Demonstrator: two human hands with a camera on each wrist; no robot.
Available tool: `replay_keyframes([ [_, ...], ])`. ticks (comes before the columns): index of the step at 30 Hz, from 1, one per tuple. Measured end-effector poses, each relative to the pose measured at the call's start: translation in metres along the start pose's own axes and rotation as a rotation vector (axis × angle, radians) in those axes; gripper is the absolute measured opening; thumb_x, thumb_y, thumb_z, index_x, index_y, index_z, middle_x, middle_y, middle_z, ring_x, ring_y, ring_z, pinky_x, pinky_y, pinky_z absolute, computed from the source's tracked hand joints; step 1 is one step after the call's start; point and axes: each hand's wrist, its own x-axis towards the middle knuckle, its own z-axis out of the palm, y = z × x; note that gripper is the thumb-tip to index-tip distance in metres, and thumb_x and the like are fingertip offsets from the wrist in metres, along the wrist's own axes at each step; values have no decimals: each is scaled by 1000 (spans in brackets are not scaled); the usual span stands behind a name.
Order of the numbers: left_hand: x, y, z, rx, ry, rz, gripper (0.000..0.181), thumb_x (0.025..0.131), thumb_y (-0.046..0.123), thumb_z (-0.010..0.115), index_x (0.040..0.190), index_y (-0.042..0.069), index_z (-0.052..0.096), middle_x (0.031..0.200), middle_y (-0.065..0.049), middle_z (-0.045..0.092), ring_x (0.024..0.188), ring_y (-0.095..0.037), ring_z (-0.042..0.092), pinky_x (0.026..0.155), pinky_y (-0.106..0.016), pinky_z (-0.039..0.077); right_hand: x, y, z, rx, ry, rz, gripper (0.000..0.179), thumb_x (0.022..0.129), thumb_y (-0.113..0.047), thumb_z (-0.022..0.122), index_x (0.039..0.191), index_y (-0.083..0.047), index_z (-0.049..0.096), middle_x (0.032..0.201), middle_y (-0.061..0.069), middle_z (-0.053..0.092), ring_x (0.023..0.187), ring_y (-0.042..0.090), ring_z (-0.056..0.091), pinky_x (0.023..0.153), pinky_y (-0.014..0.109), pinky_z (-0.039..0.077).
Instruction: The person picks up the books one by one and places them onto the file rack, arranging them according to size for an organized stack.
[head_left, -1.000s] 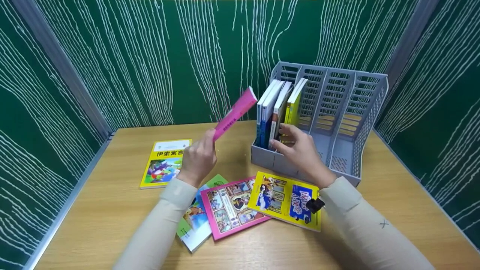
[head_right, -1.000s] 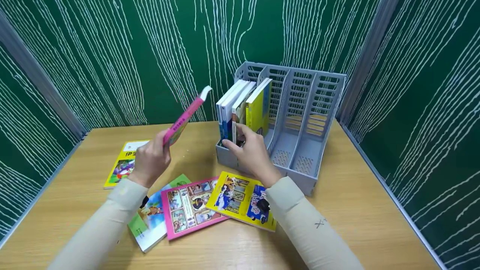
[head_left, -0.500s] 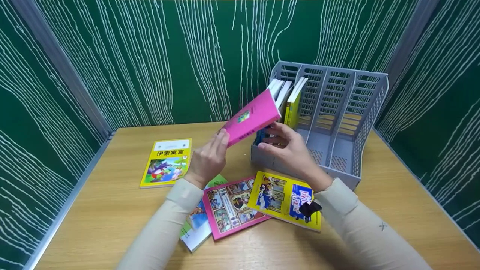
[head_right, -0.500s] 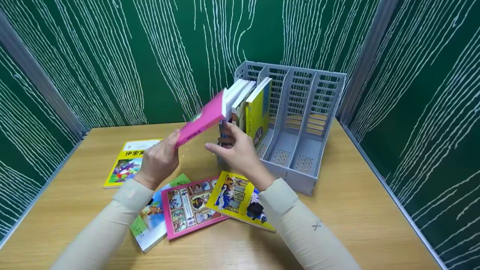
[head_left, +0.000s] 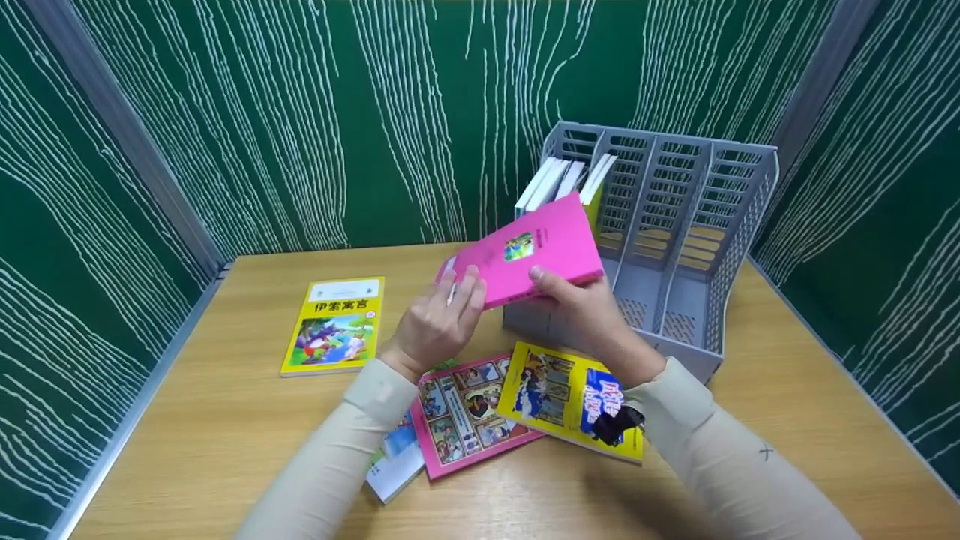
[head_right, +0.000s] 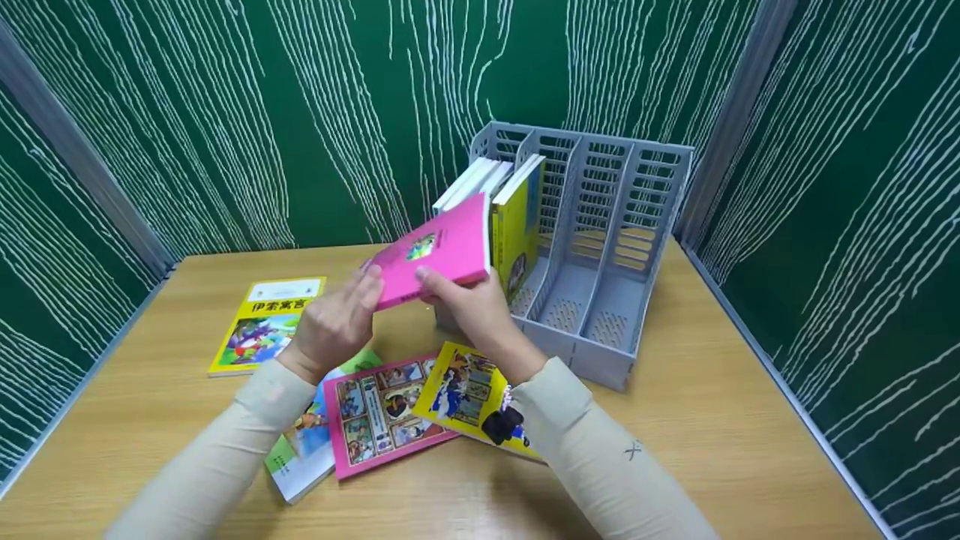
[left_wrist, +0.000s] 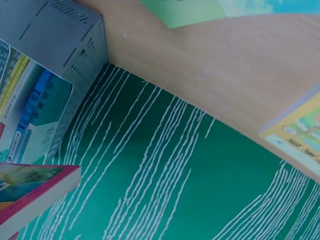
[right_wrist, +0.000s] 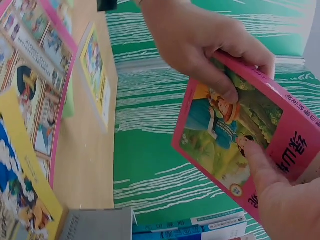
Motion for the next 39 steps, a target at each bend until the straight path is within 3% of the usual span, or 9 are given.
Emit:
replay_keyframes([
  [5,4,3,0,-18,20,-1,33,104,29,75,124,4,64,123,-12,81,101,-30,83,73,-32,67,-2,-2,1,218,-31,-57,49,106,-6,54,154,-3,43,137,13,71,114,22,79,99,35,64],
  [8,8,4,0,-40,35,-26,27,107,26,69,124,5,65,123,-11,81,103,-31,82,77,-33,67,-2,-3,0,259,-14,-90,49,104,-3,52,152,-4,45,132,9,73,110,21,81,95,33,66],
  [11,12,5,0,-58,52,-60,29,105,27,73,123,6,66,122,-10,81,105,-29,82,82,-35,67,-2,-3,-3,274,10,-108,49,102,-2,51,151,-4,47,130,8,75,108,22,81,93,33,66],
  [15,18,5,2,-65,62,-94,45,96,35,84,125,5,64,125,-12,79,112,-28,80,92,-38,66,-3,-6,-10,280,40,-117,46,102,0,52,148,-5,50,126,7,77,106,22,82,90,33,67],
  [23,11,-1,6,-60,-9,-144,63,92,40,85,135,4,57,132,-14,73,123,-30,74,106,-40,61,-4,-16,-32,220,50,-182,50,101,3,48,150,-8,51,133,10,76,110,26,81,89,34,67],
  [28,3,-3,10,-85,-46,-183,60,95,40,83,137,5,57,134,-13,73,125,-29,73,108,-37,60,-5,-21,-47,261,85,-228,51,98,10,48,146,-7,51,130,10,76,108,25,81,88,34,67],
  [33,1,-1,16,-124,-61,-233,58,87,34,91,129,3,65,127,-13,76,119,-28,74,103,-35,63,-9,-23,-63,254,92,-296,55,95,15,46,146,-6,52,132,11,75,108,26,81,84,34,68],
  [39,6,5,24,-274,-111,-273,47,87,25,92,121,2,70,120,-13,78,112,-26,77,102,-36,64,-16,-25,-83,294,75,-370,55,95,18,46,144,-5,56,132,13,76,107,26,82,84,32,68],
])
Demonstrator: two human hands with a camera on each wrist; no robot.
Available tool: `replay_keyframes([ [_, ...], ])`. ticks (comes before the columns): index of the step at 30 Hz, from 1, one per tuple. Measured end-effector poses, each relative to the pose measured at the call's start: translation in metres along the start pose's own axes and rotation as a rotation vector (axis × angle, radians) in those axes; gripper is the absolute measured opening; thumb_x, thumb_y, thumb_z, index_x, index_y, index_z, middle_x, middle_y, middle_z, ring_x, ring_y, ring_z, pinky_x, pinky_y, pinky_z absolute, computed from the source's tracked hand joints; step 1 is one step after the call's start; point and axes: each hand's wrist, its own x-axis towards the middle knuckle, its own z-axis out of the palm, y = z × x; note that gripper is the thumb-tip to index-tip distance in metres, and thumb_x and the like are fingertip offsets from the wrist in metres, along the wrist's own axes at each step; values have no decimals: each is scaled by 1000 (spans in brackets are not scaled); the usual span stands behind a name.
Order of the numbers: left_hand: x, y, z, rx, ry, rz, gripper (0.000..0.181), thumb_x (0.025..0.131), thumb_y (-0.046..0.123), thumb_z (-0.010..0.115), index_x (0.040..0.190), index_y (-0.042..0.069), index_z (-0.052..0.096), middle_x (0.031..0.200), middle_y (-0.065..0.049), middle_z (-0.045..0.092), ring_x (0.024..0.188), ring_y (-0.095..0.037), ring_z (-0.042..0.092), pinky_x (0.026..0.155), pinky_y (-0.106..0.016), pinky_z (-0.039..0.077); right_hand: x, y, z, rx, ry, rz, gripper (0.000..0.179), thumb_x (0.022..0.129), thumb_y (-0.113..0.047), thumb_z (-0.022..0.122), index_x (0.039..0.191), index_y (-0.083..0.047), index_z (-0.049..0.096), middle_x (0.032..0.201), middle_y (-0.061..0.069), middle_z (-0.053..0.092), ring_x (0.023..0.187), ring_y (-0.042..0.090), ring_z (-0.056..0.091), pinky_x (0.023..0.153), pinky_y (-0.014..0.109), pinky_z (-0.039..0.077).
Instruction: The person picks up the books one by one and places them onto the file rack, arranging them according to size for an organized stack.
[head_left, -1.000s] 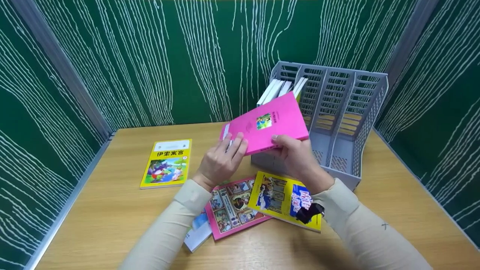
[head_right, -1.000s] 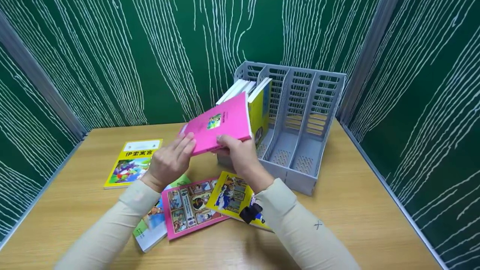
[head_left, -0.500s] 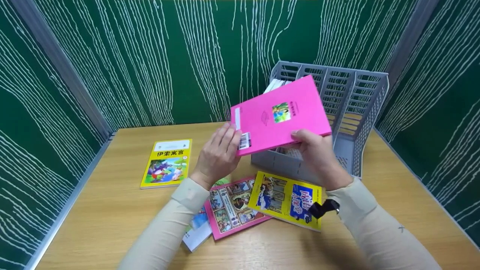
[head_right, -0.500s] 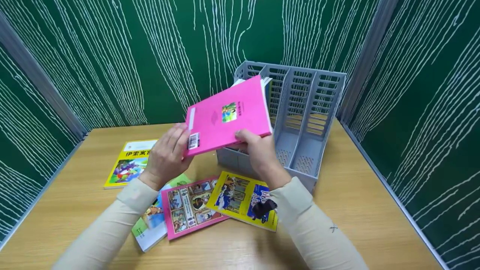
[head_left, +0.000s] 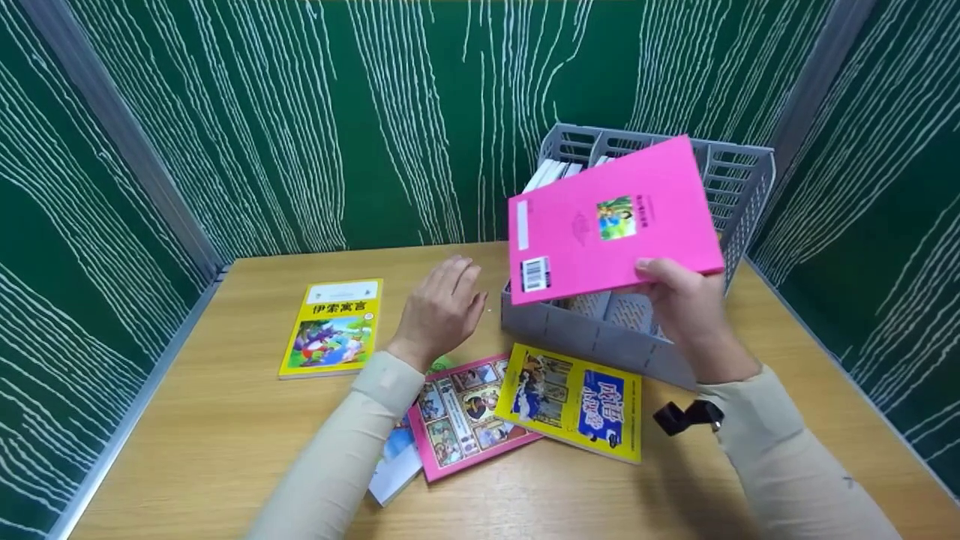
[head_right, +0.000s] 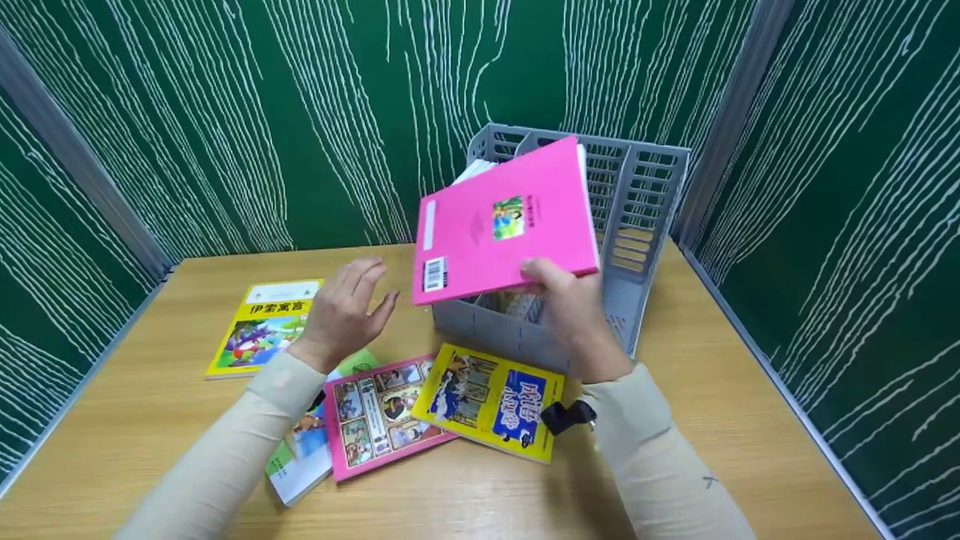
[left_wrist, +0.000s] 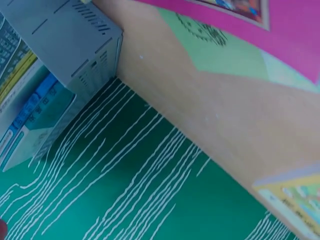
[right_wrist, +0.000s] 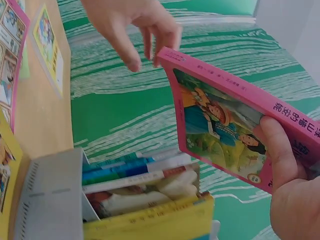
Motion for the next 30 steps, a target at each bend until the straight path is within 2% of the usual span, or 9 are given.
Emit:
replay_keyframes([
  [4,1,7,10,-102,-91,-13,34,94,22,86,119,3,73,115,-9,79,106,-21,78,98,-31,64,-3,-9,-9,-14,-4,-37,54,96,17,47,144,-5,56,137,12,74,115,25,80,92,32,66],
  [8,2,17,20,-161,-202,-39,23,102,22,78,118,5,75,114,-7,79,104,-18,76,96,-28,64,-7,-17,-17,-59,26,-47,52,100,13,50,148,-7,55,143,10,71,122,24,77,97,30,64],
  [12,5,27,27,-224,-318,-69,22,105,22,75,118,5,77,115,-7,79,105,-19,75,99,-28,63,-10,-22,-25,-63,61,-55,52,101,11,52,150,-8,53,147,11,68,124,25,77,99,31,63],
  [17,11,36,37,-287,-446,-120,26,106,20,72,127,4,75,125,-8,78,114,-21,74,107,-30,60,-11,-29,-33,-35,63,-75,52,101,12,55,149,-7,52,147,12,68,125,27,76,99,35,62],
  [23,18,43,47,-320,-564,-159,43,98,9,81,139,6,70,138,-7,74,126,-21,71,115,-32,55,-13,-32,-45,-40,77,-108,52,100,13,55,149,-5,55,144,12,70,121,26,78,98,34,63],
  [27,21,47,55,-311,-637,-172,32,109,12,67,141,8,70,138,-6,75,124,-19,72,113,-31,56,-12,-34,-52,-55,90,-145,55,97,16,56,148,-5,56,142,12,71,118,25,79,95,33,64],
  [30,23,50,61,-307,-715,-174,28,114,18,58,139,10,69,135,-5,75,120,-18,71,112,-30,57,-13,-36,-55,-85,117,-154,58,97,17,58,150,-6,56,143,12,71,119,25,78,94,33,64],
])
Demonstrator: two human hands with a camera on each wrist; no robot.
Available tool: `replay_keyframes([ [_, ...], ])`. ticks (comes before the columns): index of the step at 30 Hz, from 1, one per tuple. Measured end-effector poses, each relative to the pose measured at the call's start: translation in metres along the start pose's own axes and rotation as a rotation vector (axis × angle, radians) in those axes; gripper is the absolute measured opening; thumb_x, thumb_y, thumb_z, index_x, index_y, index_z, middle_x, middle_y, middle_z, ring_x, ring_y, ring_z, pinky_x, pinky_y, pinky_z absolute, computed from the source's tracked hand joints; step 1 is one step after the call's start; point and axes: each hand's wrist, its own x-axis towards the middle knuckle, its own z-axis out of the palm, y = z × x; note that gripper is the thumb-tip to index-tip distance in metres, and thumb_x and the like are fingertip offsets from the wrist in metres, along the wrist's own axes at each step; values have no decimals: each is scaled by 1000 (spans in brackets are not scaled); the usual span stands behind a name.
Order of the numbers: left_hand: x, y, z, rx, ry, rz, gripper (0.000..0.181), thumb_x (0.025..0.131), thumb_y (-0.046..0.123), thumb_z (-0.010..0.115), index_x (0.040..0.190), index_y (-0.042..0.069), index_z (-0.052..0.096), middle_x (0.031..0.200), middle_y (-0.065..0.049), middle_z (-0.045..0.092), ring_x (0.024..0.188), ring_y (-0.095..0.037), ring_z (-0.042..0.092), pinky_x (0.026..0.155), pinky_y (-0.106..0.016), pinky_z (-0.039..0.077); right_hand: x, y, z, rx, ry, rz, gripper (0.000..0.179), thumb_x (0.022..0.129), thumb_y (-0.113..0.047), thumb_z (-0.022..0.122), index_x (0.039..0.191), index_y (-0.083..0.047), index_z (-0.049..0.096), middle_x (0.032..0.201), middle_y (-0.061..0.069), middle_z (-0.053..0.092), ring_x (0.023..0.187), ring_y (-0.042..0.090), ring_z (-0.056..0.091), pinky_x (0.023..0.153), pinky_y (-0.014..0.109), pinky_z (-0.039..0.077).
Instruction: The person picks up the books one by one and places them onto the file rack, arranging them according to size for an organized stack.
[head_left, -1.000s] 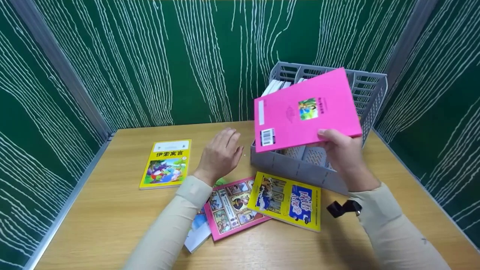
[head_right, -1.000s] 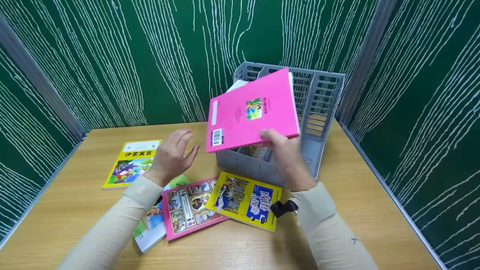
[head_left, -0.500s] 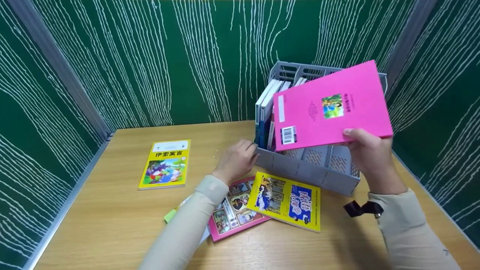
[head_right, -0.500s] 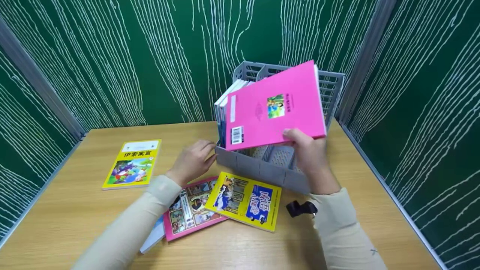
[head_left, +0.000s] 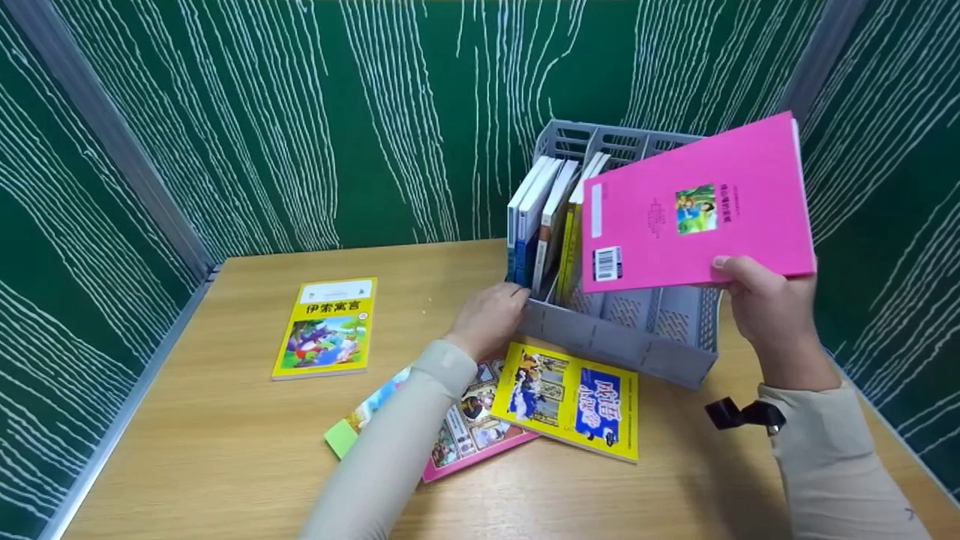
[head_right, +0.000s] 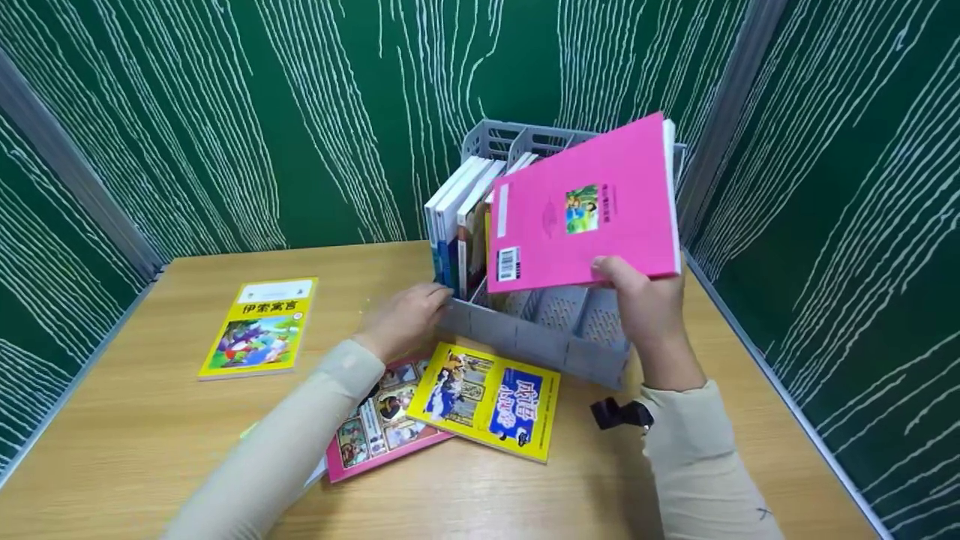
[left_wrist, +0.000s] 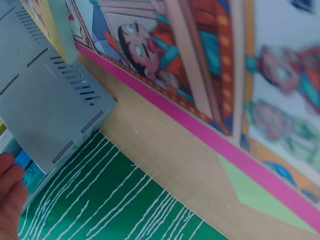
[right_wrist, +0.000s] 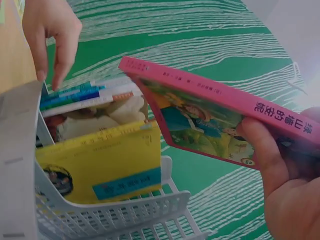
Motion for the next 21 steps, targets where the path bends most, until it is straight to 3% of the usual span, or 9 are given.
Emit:
replay_keyframes([
  [4,4,3,3,25,-100,-19,31,112,17,62,142,11,66,138,-5,72,122,-18,68,115,-31,55,1,-4,-1,-118,88,24,59,97,14,62,151,-8,59,143,11,72,119,24,78,93,30,65],
  [7,6,6,3,70,-128,-27,37,109,14,67,146,11,65,139,-6,71,123,-19,65,117,-31,53,2,-6,-1,-263,167,59,59,96,10,68,151,-12,62,142,7,73,118,19,77,91,25,64],
  [14,13,11,6,134,-130,-60,35,108,14,67,144,12,68,134,-4,72,118,-18,66,114,-29,56,3,0,-3,-516,264,112,58,95,4,68,150,-14,65,142,3,74,109,9,75,79,13,59],
  [21,20,15,9,171,-128,-77,27,111,18,64,137,11,71,127,-5,75,110,-19,68,106,-31,61,2,13,7,-705,254,121,56,101,-2,61,156,-12,58,152,12,67,105,6,72,77,14,60],
])
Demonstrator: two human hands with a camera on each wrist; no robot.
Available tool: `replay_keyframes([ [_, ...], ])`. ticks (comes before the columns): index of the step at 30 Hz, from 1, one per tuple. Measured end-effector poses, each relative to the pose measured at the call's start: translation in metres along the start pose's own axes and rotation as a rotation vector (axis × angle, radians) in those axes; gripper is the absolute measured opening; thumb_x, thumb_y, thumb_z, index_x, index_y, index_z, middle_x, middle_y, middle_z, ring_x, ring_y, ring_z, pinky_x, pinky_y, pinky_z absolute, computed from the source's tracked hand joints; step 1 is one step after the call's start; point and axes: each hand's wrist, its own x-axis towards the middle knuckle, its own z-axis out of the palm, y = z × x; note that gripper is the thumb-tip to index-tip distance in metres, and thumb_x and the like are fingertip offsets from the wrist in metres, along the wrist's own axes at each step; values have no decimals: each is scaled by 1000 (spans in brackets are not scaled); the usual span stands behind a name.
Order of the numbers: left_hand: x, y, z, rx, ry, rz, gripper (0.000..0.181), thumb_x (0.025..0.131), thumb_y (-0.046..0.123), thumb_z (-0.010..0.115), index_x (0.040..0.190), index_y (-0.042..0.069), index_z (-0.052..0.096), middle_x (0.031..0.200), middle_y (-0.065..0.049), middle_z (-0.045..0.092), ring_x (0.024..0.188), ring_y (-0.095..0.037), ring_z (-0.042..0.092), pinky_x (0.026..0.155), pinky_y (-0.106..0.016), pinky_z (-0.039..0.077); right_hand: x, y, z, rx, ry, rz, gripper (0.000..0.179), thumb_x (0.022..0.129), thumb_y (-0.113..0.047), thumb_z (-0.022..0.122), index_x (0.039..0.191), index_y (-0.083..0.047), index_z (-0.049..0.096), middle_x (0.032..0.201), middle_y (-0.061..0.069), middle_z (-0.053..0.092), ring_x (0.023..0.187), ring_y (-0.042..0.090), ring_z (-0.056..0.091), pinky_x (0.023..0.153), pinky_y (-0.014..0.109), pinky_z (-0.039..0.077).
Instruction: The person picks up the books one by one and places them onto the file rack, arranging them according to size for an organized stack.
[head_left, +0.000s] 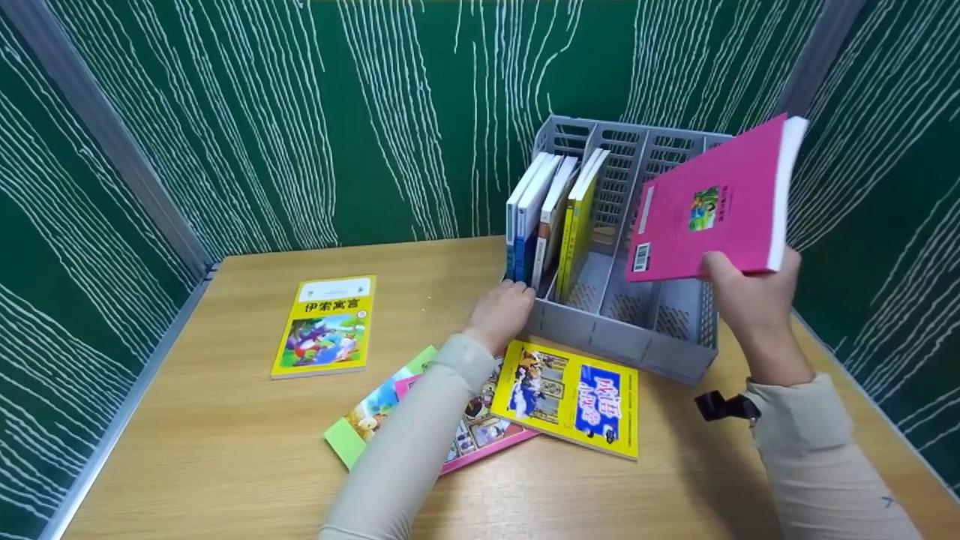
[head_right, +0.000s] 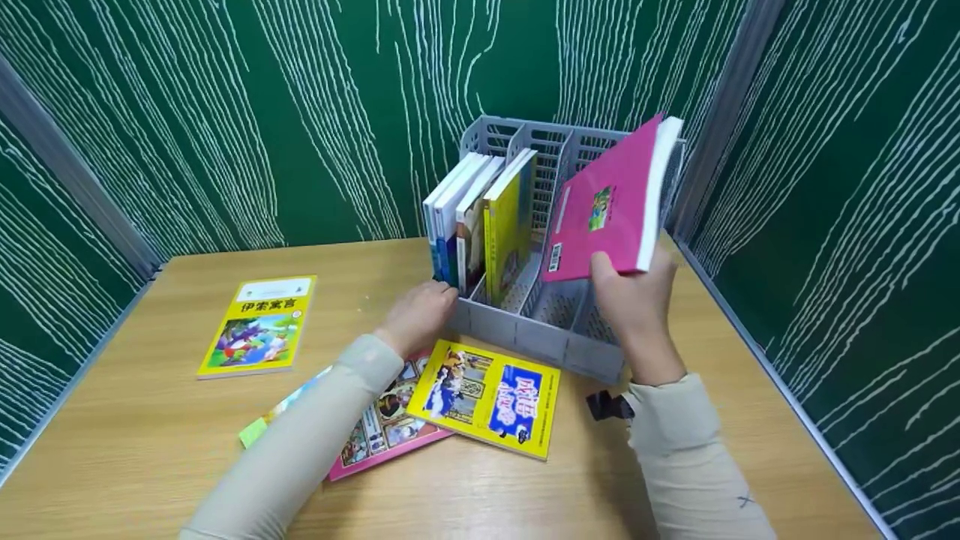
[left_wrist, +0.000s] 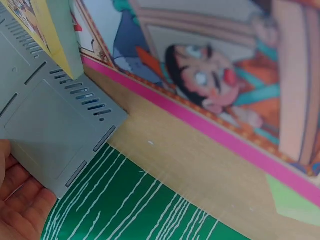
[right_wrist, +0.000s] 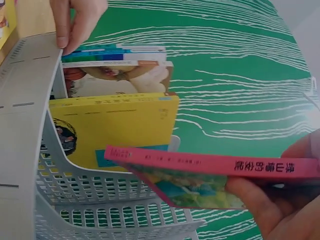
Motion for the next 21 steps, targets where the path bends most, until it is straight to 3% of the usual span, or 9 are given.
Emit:
replay_keyframes([
  [5,1,-2,-1,-1,-8,5,27,113,21,60,134,13,74,124,-5,77,106,-19,70,104,-30,62,0,3,15,-85,-28,-40,56,102,-2,57,158,-8,55,152,13,67,98,6,71,70,12,57],
  [10,1,-5,-3,-34,-22,11,28,115,19,56,134,12,75,124,-6,79,107,-20,73,104,-32,62,3,6,29,-127,-74,-10,58,105,-5,55,162,-10,49,158,10,62,115,20,73,74,9,56],
  [12,1,-5,-4,-30,-22,18,28,115,18,55,133,12,76,124,-7,79,107,-20,74,103,-32,63,5,9,34,-129,-91,1,59,105,-6,55,163,-10,47,159,10,61,126,27,71,82,10,59],
  [15,2,-5,-4,-33,-25,22,27,115,17,55,131,12,76,124,-7,80,107,-20,75,103,-33,63,9,15,40,-143,-121,30,60,106,-8,55,165,-9,43,162,13,58,134,33,68,93,26,64],
  [18,2,-5,-5,-44,-31,17,27,115,18,55,131,12,76,124,-7,80,107,-20,75,104,-33,62,14,22,46,-164,-150,74,61,107,-12,57,166,-7,41,163,17,55,140,39,64,105,48,59],
  [21,1,-6,-5,-45,-32,14,27,115,18,55,132,12,76,124,-6,80,107,-20,75,104,-33,62,17,30,52,-177,-171,99,60,107,-15,58,165,-5,43,162,20,56,140,43,63,108,57,56],
])
